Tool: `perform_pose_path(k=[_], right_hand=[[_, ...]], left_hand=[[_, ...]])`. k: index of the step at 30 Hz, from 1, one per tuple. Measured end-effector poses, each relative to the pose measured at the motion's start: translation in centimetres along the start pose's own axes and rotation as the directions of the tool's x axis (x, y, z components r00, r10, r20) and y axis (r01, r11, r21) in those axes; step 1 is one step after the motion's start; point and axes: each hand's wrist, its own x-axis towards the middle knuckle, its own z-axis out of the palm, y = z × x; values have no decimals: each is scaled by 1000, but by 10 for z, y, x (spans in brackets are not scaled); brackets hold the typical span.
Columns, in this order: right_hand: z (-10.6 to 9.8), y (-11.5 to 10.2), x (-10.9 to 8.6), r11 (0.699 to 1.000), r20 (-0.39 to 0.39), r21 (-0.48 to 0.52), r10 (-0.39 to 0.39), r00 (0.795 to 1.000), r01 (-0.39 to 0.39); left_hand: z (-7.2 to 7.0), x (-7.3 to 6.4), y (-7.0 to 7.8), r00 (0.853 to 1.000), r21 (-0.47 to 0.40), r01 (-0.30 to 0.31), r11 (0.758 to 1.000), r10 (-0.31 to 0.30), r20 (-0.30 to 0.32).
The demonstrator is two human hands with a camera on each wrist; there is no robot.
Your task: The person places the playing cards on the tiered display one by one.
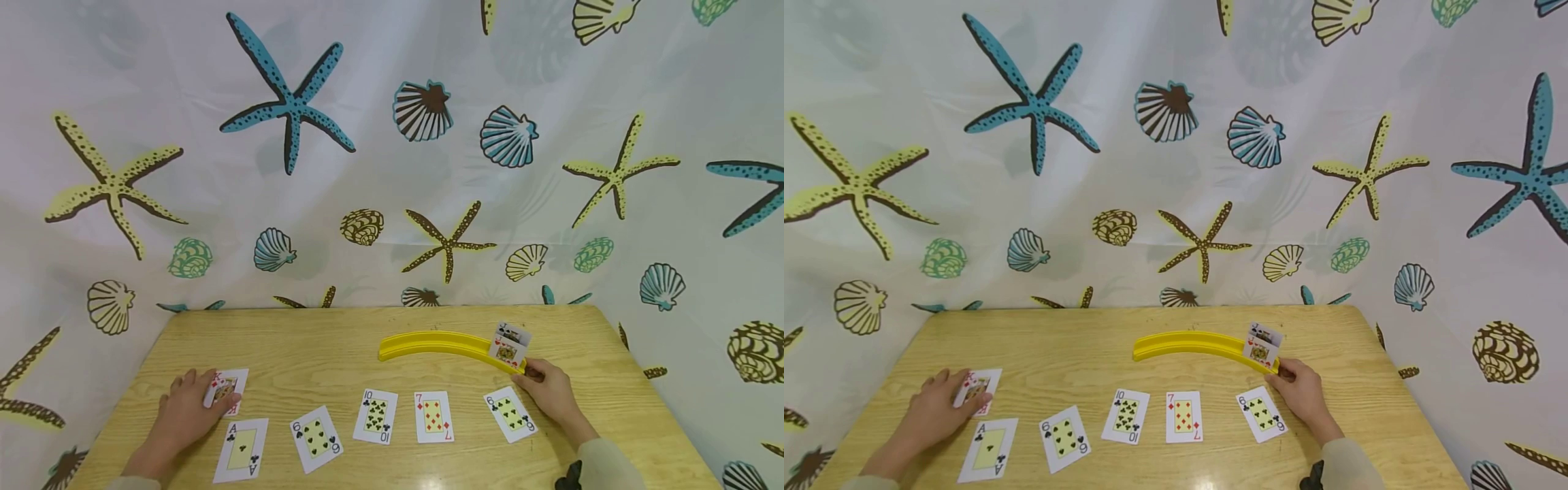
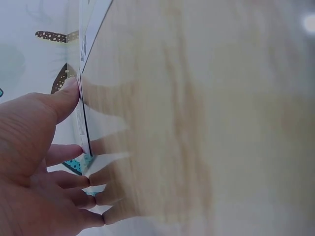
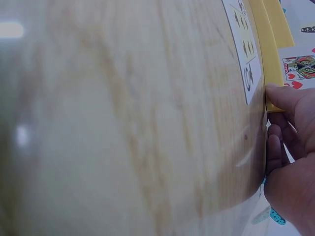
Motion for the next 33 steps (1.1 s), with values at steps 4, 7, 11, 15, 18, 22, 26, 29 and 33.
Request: perform_pose_path(k=[4, 7, 11, 15, 18, 22, 26, 29, 33], right_hand=[[0, 0, 0, 1000, 0, -6, -4, 1000, 4], [0, 1, 0, 1000, -3, -14, -6, 1000, 6], [-1, 2, 0, 1000, -8, -18, -8, 1000, 8], [-1, 1, 0, 1000, -7, -19, -11, 1000, 11], [0, 1, 0, 1000, -8, -20, -5, 1000, 4], [0, 1, 1, 1000, -18, -21, -6, 1000, 6], [0, 2, 1, 1000, -22, -22, -16, 1000, 15], [0, 4, 2, 999, -22, -25, -25, 999, 25], [0, 2, 1, 999, -21, -23, -30, 999, 29]], left_hand=[[-1, 1, -1, 1000, -15, -6, 1000, 6, -7], [-1, 3, -2, 999, -25, -29, 999, 28, -25], [-3, 5, -2, 998, -48, -56, 997, 55, -34], [-4, 5, -2, 998, -65, -64, 996, 62, -23], [-5, 4, 0, 998, -71, -68, 995, 67, -20], [-7, 4, 1, 998, -73, -58, 996, 57, -14], [-7, 4, 2, 999, -75, -40, 996, 40, -5], [-6, 3, 2, 1000, -103, -20, 995, 19, -11], [-6, 3, 2, 1000, -148, 16, 989, -19, -16]])
